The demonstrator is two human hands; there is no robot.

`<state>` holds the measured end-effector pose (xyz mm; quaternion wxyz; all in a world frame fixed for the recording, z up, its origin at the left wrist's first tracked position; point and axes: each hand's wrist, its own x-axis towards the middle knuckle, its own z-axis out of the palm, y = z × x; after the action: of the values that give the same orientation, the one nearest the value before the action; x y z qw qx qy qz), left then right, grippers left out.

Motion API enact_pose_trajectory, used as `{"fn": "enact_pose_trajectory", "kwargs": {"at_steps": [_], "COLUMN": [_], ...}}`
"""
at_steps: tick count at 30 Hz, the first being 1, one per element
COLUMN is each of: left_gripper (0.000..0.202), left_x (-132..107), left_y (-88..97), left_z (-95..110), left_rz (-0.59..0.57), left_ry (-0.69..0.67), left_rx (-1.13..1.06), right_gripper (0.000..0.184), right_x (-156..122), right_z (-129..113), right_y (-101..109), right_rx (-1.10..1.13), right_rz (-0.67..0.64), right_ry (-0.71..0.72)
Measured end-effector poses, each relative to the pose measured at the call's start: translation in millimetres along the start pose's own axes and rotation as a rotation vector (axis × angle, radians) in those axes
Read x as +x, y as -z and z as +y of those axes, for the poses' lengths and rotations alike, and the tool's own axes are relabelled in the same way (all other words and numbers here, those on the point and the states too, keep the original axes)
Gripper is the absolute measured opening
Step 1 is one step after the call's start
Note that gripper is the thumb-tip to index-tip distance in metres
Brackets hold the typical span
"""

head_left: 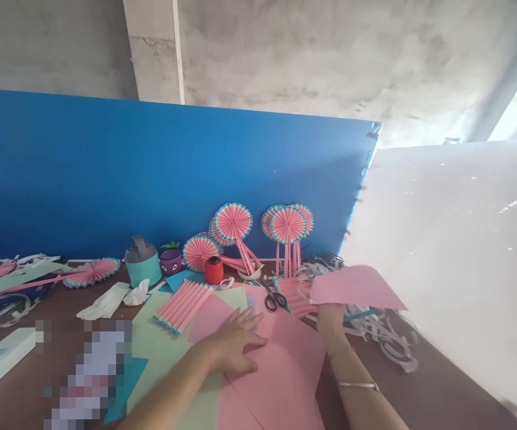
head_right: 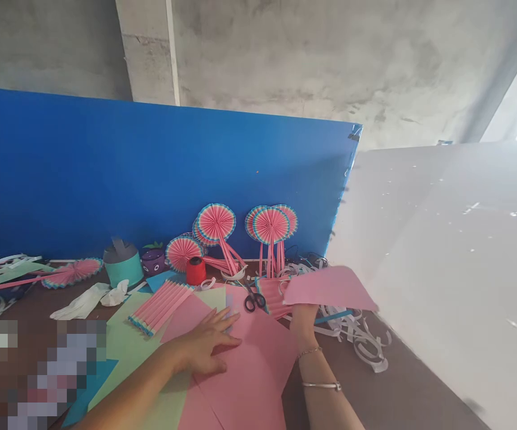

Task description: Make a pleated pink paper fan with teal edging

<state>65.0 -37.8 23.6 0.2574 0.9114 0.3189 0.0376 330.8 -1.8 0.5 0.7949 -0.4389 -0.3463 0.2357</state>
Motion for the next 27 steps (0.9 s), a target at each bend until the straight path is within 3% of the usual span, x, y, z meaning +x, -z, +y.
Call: {"fn": "enact_pose_trajectory", "kwargs": {"at_steps": [2, 4, 8, 11, 13, 16, 18, 22, 24, 27], "left_gripper": [0.039, 0.031, 0.072, 0.076, 0.079, 0.052, 0.030, 0.018, 0.015, 0.011], "left_x": [1, 3, 9, 13, 15, 20, 23, 23, 19, 13], "left_y": [1.3, -1.0, -11.9, -18.7, -20.8, -21.1, -19.0, -9.1, -3.4, 2.9], "left_z": [0, 1, 6, 10, 12, 10, 5, -11, -16, -20], "left_rz": [0.098, 0.258, 0.504, 0.606, 0.639, 0.736, 0.862, 0.984, 1.006, 0.987], "left_ry": [0.029, 0.059, 0.135, 0.171, 0.118, 0.035, 0.090, 0.236, 0.262, 0.256], "left_rx": [0.017, -0.021, -0.317, -0.497, -0.557, -0.683, -0.801, -0.914, -0.932, -0.977], "right_gripper": [0.016, 0.014, 0.013, 0.008, 0.014, 0.017, 0.019, 0.026, 0.023, 0.024], "right_x": [-14, -31, -60, -68, -70, -73, -75, -70, -60, -42], "right_z": [-1, -4, -14, -17, -18, -20, -23, -24, -21, -16], "right_y": [-10, -22, -41, -49, -51, -54, -55, -50, -44, -33], "right_rx": [-0.063, -0.121, -0.404, -0.609, -0.680, -0.661, -0.590, -0.291, -0.149, -0.113], "right_rz": [-0.109, -0.230, -0.504, -0.477, -0.444, -0.465, -0.528, -0.669, -0.611, -0.286], "right_ry": [-0.032, -0.065, -0.094, -0.056, -0.032, -0.083, -0.189, -0.407, -0.444, -0.303]}}
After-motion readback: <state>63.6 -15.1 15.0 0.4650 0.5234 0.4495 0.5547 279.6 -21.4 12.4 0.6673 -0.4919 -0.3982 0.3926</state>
